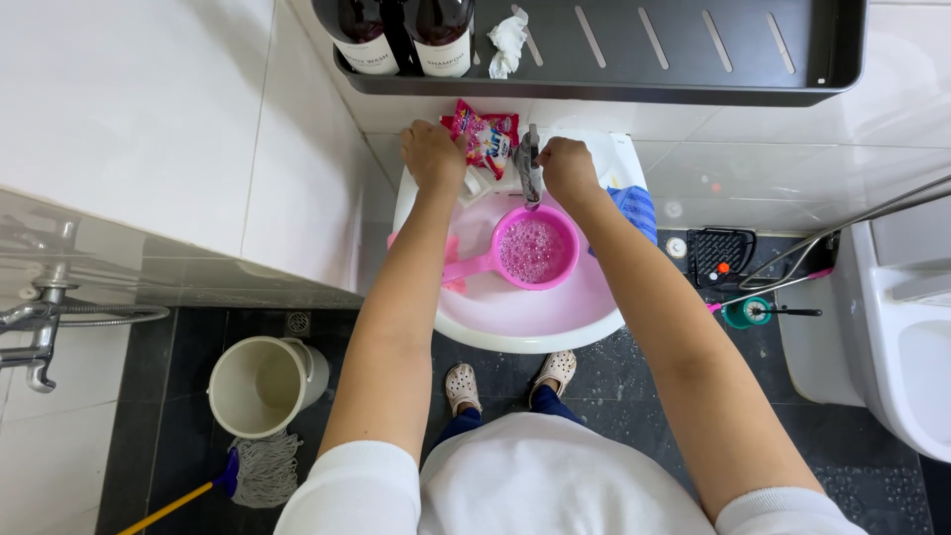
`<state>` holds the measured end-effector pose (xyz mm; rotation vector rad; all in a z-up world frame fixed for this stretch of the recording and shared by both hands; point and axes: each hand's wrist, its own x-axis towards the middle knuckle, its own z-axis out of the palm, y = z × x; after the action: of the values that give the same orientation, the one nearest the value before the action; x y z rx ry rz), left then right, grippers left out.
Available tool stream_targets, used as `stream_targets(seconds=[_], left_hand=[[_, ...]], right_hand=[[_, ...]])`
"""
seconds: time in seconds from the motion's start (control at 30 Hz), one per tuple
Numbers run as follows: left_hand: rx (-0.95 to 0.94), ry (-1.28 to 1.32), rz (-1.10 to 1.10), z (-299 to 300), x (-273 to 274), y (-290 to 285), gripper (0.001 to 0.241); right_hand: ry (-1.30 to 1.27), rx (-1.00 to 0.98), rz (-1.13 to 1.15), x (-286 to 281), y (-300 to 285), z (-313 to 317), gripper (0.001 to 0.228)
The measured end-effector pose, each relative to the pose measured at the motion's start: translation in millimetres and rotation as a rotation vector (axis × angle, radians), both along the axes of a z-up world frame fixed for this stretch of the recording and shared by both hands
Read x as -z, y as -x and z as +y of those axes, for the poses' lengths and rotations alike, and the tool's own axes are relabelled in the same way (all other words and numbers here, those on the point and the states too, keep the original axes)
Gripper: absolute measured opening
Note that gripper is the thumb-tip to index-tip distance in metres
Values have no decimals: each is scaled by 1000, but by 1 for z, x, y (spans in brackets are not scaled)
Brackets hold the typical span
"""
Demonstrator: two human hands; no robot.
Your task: The person cleans a toilet by first placing cleaning supplies on the tank, then scrubbing the base and floor with a brush. They prepare a soapy solution in a pink bowl at the sink and use a toilet brush to scrub the inside of the bowl with the solution.
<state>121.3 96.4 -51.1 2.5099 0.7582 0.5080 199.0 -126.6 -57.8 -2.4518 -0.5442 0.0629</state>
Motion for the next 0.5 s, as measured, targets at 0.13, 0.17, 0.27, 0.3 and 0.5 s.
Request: stream_targets(seconds=[0.13, 0.17, 0.27, 0.3, 0.5], left_hand=[[81, -57, -65, -14, 20, -16, 19], [159, -1, -232, -19, 28, -18, 14], [285, 166, -468, -36, 0, -3, 10], [329, 279, -534, -42, -18, 6, 12], [484, 288, -643, -44, -85, 55, 9]], right_hand=[[-37, -16, -101, -10, 9, 4, 8], [14, 14, -115, -29, 19, 9, 7], [72, 52, -78, -62, 32, 17, 18], [81, 55, -26, -70, 34, 18, 19], [-333, -340, -339, -114, 40, 8, 50]])
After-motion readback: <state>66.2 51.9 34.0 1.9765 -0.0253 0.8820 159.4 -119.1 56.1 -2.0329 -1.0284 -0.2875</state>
